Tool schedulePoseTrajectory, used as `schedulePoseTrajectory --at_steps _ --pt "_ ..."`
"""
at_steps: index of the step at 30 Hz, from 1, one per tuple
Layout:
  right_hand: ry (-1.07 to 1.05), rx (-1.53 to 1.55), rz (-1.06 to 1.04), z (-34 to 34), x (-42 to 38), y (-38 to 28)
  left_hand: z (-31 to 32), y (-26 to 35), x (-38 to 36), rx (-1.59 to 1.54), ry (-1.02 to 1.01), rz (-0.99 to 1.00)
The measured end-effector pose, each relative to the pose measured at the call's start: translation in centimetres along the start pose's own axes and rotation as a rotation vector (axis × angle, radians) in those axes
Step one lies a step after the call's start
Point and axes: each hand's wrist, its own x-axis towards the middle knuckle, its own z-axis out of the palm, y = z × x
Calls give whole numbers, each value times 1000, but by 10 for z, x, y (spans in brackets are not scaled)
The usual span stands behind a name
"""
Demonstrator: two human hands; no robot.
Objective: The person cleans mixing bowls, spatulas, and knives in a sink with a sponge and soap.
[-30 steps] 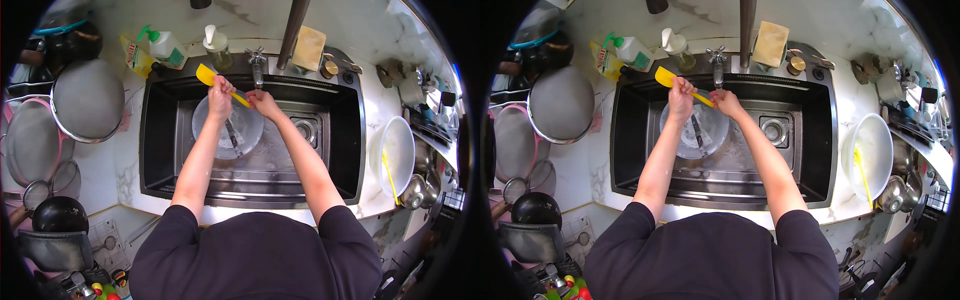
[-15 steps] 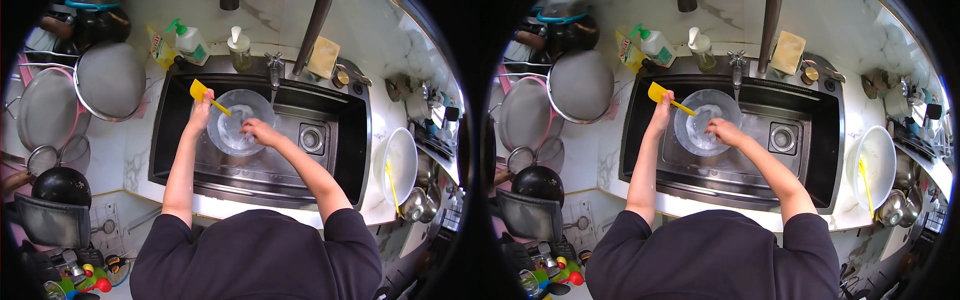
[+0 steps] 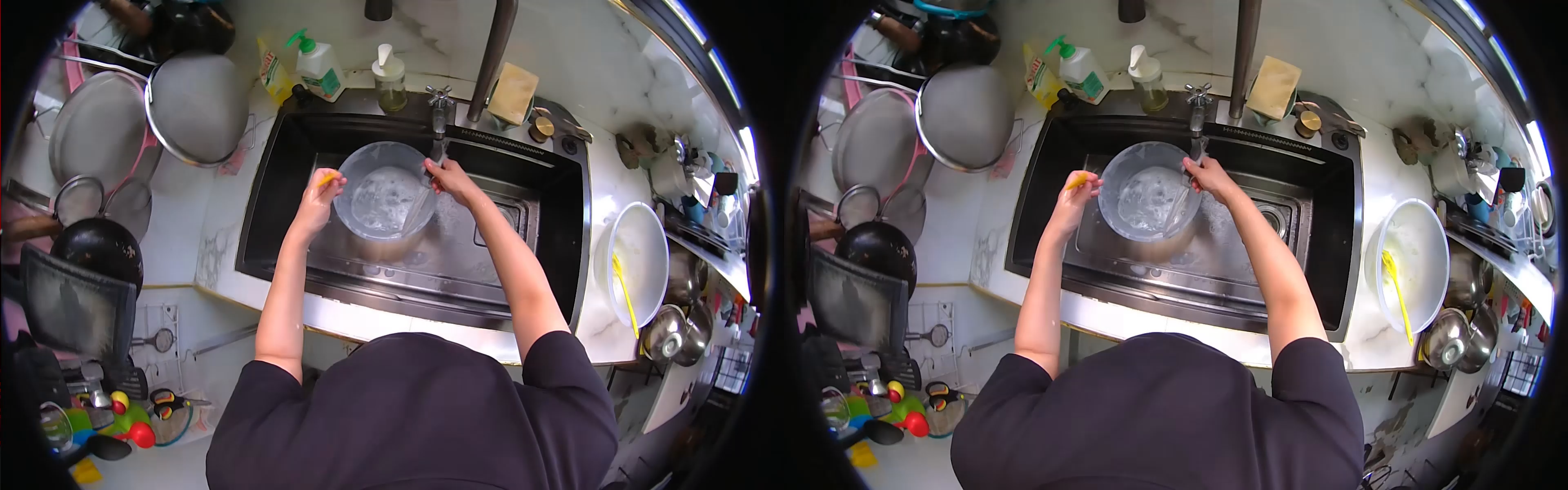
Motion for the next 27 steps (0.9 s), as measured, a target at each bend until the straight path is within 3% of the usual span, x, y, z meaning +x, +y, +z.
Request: schedulePoseTrajectory --at_steps 1,3,5,7,9,11,13,17,23,25,26,27 --pt "-16 -4 0 -1 5 -2 1 1 -3 2 16 -1" --pt "-29 -55 -33 1 12 -6 4 4 -13 357 -3 155" --pt "-62 -68 3 1 13 -11 8 9 -27 292 52 98" --pt "-121 -83 15 -1 13 -14 6 7 -34 -74 71 -102" --pt "-96 -107 10 1 17 -12 10 5 -41 -185 129 -57" --pt "-121 33 16 -2 21 -9 17 3 -46 3 323 2" --pt "-153 58 30 -8 23 -7 26 4 -50 406 412 220" --pt "-195 -50 106 -9 7 -21 44 21 -65 452 516 301" --pt "-211 -53 133 -17 0 -20 48 45 -85 350 639 493" --pt "-328 -149 149 -28 11 -14 47 44 -87 81 635 534" --pt "-219 -52 167 -20 8 -11 45 48 -94 294 658 561" --pt "-250 -76 160 -24 14 -6 39 59 -105 558 617 577"
